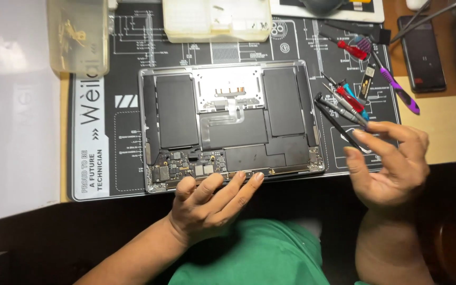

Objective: The person uses a red screwdriver to unscrew a metal bracket on the internal circuit board of a disassembled tablet. They then use tweezers to carefully lift and remove a small component from the board.

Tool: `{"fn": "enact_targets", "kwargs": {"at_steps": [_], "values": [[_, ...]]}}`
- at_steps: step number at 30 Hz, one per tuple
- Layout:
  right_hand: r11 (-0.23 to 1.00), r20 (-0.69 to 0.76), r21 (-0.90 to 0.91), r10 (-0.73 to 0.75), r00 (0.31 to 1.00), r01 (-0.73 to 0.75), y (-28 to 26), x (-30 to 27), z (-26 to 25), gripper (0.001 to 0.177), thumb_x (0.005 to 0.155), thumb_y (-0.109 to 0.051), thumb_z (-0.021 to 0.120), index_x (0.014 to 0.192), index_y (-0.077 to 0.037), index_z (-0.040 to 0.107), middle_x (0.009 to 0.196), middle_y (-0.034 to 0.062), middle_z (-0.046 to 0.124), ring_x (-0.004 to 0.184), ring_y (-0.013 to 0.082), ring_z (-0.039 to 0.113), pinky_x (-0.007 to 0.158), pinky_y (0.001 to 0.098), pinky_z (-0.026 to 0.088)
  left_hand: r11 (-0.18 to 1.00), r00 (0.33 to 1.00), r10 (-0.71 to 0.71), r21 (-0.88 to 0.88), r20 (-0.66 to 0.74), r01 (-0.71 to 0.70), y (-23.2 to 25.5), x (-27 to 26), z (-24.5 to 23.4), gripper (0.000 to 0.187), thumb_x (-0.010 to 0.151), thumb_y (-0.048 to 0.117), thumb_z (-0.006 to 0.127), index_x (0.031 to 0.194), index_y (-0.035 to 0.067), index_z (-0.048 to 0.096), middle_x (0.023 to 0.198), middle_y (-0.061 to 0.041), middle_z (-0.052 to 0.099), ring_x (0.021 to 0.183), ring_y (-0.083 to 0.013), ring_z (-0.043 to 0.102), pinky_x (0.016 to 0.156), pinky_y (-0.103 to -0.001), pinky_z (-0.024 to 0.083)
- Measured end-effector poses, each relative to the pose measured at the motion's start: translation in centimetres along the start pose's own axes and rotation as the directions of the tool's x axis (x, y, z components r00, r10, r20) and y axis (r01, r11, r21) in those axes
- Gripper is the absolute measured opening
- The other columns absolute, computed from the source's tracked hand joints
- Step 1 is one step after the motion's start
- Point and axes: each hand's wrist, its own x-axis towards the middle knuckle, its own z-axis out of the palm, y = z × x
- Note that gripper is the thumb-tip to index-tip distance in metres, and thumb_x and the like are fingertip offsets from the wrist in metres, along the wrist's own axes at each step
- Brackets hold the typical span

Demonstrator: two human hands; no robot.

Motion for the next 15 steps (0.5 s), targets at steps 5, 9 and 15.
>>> {"fn": "enact_targets", "kwargs": {"at_steps": [5, 9, 15], "values": [[0.995, -0.026, -0.06, 0.083, 0.996, -0.084, 1.0, 0.6, -1.1, 0.019, 0.104, -0.002, 0.079, 0.12, 0.008, 0.077, 0.123, 0.028, 0.067, 0.113, 0.0414, 0.06, 0.096, 0.0455, 0.047, 0.999, 1.0, -0.029, -0.014, -0.013, 0.029, 0.1, -0.2, 0.2, 0.02, 0.103, 0.021, 0.065, 0.115, 0.028, 0.079, 0.093, 0.02, 0.074, 0.078, -0.0083, 0.049, 0.1, -0.027, 0.023], [0.994, 0.004, -0.059, 0.094, 0.996, -0.094, 2.4, 1.3, -1.6, 0.02, 0.107, 0.003, 0.075, 0.124, 0.014, 0.074, 0.123, 0.0312, 0.068, 0.116, 0.0441, 0.064, 0.104, 0.0483, 0.053, 0.993, 0.998, -0.06, -0.098, 0.011, 0.061, -0.1, 0.3, -0.1, 0.018, 0.1, 0.021, 0.067, 0.115, 0.026, 0.077, 0.094, 0.019, 0.076, 0.079, -0.0089, 0.053, 0.081, -0.027, 0.027], [0.974, 0.048, -0.005, 0.224, 0.973, -0.224, 3.6, 1.9, -1.0, 0.019, 0.106, 0.006, 0.07, 0.125, 0.011, 0.073, 0.12, 0.025, 0.068, 0.103, 0.0327, 0.064, 0.102, 0.0411, 0.05, 0.942, 0.968, -0.142, -0.271, 0.208, 0.196, 0.0, 1.6, -1.7, 0.026, 0.104, 0.027, 0.059, 0.123, 0.013, 0.072, 0.097, 0.006, 0.073, 0.086, -0.0188, 0.059, 0.08, -0.032, 0.032]]}}
